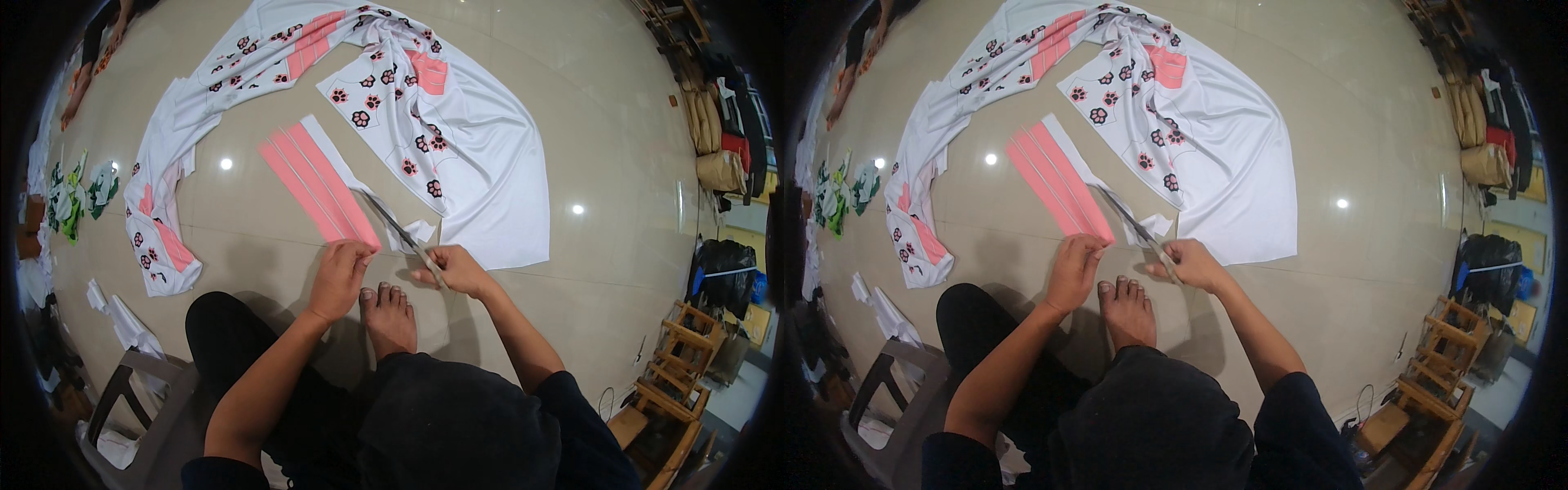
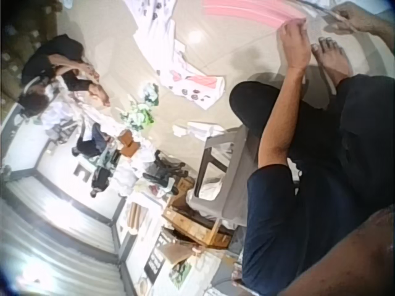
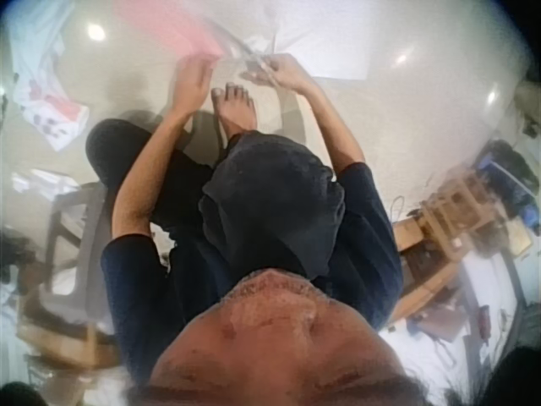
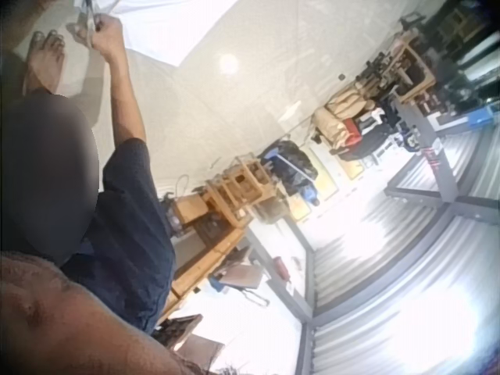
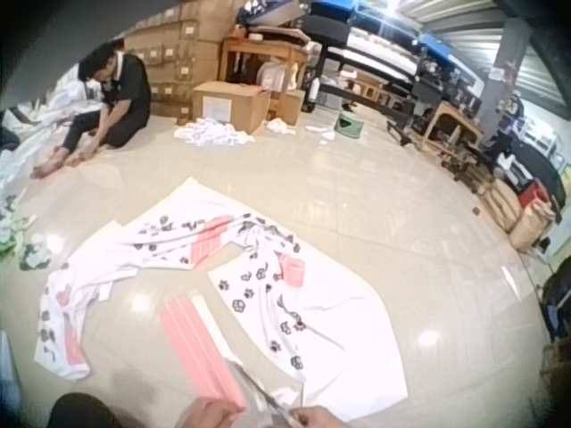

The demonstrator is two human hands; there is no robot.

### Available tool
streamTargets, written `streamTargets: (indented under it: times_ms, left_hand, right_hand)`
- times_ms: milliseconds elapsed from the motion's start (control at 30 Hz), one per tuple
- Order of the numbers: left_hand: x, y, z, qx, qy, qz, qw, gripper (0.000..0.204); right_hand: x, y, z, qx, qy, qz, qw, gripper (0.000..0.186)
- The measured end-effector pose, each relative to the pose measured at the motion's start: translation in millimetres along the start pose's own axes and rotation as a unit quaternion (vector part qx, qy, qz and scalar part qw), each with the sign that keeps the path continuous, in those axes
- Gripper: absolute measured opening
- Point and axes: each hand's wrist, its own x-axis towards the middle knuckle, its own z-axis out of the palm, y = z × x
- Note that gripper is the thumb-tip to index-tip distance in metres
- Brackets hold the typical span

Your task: The person sits on the floor and uses shears to cut a white fabric with pink stripes and floral patterns. They cut along marked lines to separate strips and patterned sections, then lift and reposition the fabric to continue cutting.

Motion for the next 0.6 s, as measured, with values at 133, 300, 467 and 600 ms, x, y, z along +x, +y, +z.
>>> streamTargets:
  times_ms: [133,300,467,600]
  left_hand:
    - [-8,1,5,0.025,-0.061,0.008,0.998,0.014]
    - [-9,3,9,0.006,-0.082,-0.017,0.996,0.016]
    - [-7,3,19,-0.022,-0.037,-0.035,0.998,0.024]
    - [-4,5,23,0.054,-0.06,-0.047,0.996,0.033]
  right_hand:
    - [-51,33,4,0.044,0.005,0.044,0.998,0.049]
    - [-111,46,20,0.141,-0.015,0.067,0.988,0.039]
    - [-125,45,40,0.196,-0.006,0.109,0.975,0.036]
    - [-114,39,52,0.214,0.003,0.103,0.971,0.034]
